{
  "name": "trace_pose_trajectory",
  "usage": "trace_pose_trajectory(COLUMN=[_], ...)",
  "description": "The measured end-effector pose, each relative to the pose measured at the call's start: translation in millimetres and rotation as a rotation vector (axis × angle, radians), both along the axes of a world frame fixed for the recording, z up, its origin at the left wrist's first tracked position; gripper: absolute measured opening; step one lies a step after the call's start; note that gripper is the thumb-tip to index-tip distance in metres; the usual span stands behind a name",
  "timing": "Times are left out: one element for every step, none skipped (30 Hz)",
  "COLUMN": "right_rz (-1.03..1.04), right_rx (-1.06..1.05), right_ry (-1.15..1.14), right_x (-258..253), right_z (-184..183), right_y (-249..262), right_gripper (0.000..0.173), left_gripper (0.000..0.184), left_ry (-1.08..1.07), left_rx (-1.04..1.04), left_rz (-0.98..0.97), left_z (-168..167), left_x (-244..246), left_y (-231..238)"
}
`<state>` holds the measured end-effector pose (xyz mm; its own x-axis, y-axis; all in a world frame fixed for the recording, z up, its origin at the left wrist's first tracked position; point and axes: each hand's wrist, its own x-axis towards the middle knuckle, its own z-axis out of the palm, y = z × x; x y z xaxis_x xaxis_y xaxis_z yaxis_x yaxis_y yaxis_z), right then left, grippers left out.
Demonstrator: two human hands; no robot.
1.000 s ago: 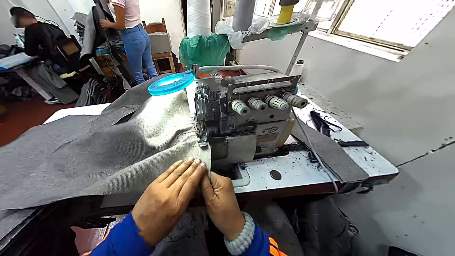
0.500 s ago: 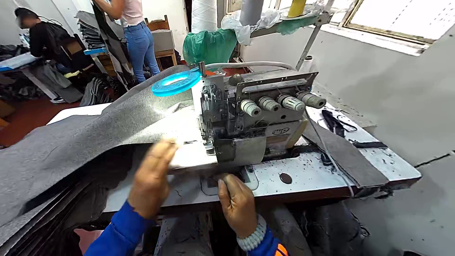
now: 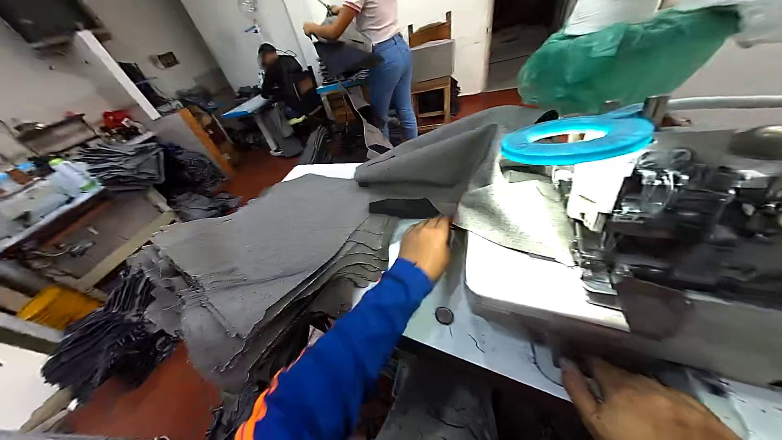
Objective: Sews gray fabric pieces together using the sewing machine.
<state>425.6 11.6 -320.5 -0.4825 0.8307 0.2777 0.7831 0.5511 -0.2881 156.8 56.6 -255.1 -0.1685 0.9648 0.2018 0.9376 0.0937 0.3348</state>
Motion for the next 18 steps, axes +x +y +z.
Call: trace_pose_trajectory(right_rz=[0.001, 0.000, 0.003, 0.008, 0.012, 0.016, 0.022, 0.026, 0.031, 0.034, 0.037, 0.043, 0.049, 0.052, 0.050, 0.047, 0.044, 0.043], right_rx=[-0.049, -0.066, -0.068, -0.071, -0.074, -0.076, -0.085, -0.086, -0.080, -0.084, -0.088, -0.087, -0.083, -0.072, -0.051, -0.032, -0.010, 0.004], right_ry=[-0.013, -0.021, -0.026, -0.029, -0.027, -0.019, -0.009, -0.001, 0.006, 0.005, 0.004, 0.008, 0.011, 0.011, 0.016, 0.028, 0.040, 0.048], right_x=[1.1, 2.4, 3.7, 4.7, 4.9, 4.3, 3.4, 2.7, 2.5, 2.6, 3.2, 4.3, 5.7, 7.0, 8.1, 8.6, 8.9, 9.1], right_z=[3.6, 4.9, 4.5, 3.9, 4.2, 5.5, 6.9, 7.8, 8.0, 8.8, 9.5, 9.9, 9.7, 8.6, 6.6, 5.3, 3.8, 2.8], right_y=[1.7, 2.3, 2.3, 2.7, 3.2, 3.6, 4.0, 4.1, 4.3, 4.3, 4.3, 4.0, 3.6, 3.3, 2.9, 2.0, 1.3, 1.0], right_gripper=[0.051, 0.052, 0.054, 0.054, 0.055, 0.055, 0.054, 0.055, 0.055, 0.055, 0.055, 0.054, 0.053, 0.052, 0.050, 0.049, 0.048, 0.047], left_gripper=[0.037, 0.033, 0.032, 0.033, 0.033, 0.028, 0.020, 0.012, 0.009, 0.011, 0.020, 0.032, 0.042, 0.044, 0.037, 0.029, 0.025, 0.025], left_ry=[0.079, 0.182, 0.272, 0.325, 0.349, 0.363, 0.380, 0.399, 0.400, 0.383, 0.347, 0.318, 0.304, 0.308, 0.313, 0.316, 0.306, 0.273], left_rx=[-0.007, 0.022, 0.057, 0.074, 0.062, 0.062, 0.082, 0.104, 0.097, 0.057, -0.021, -0.109, -0.195, -0.251, -0.262, -0.248, -0.232, -0.233], left_rz=[0.020, 0.069, 0.147, 0.244, 0.345, 0.426, 0.476, 0.497, 0.506, 0.497, 0.487, 0.479, 0.477, 0.464, 0.446, 0.429, 0.416, 0.407], left_z=[15.4, 28.9, 41.8, 55.7, 70.3, 82.1, 90.0, 95.2, 100.3, 105.1, 110.0, 113.8, 116.0, 115.7, 114.4, 114.1, 116.6, 121.3], left_x=[-6.0, -15.7, -28.3, -42.1, -55.0, -66.4, -76.0, -83.6, -88.4, -92.0, -93.7, -92.4, -88.1, -84.9, -84.5, -87.0, -91.3, -97.0], left_y=[-32.7, -69.3, -107.4, -144.5, -177.8, -205.1, -226.0, -240.0, -248.2, -252.4, -253.1, -250.9, -247.2, -243.9, -241.8, -240.8, -240.1, -239.2])
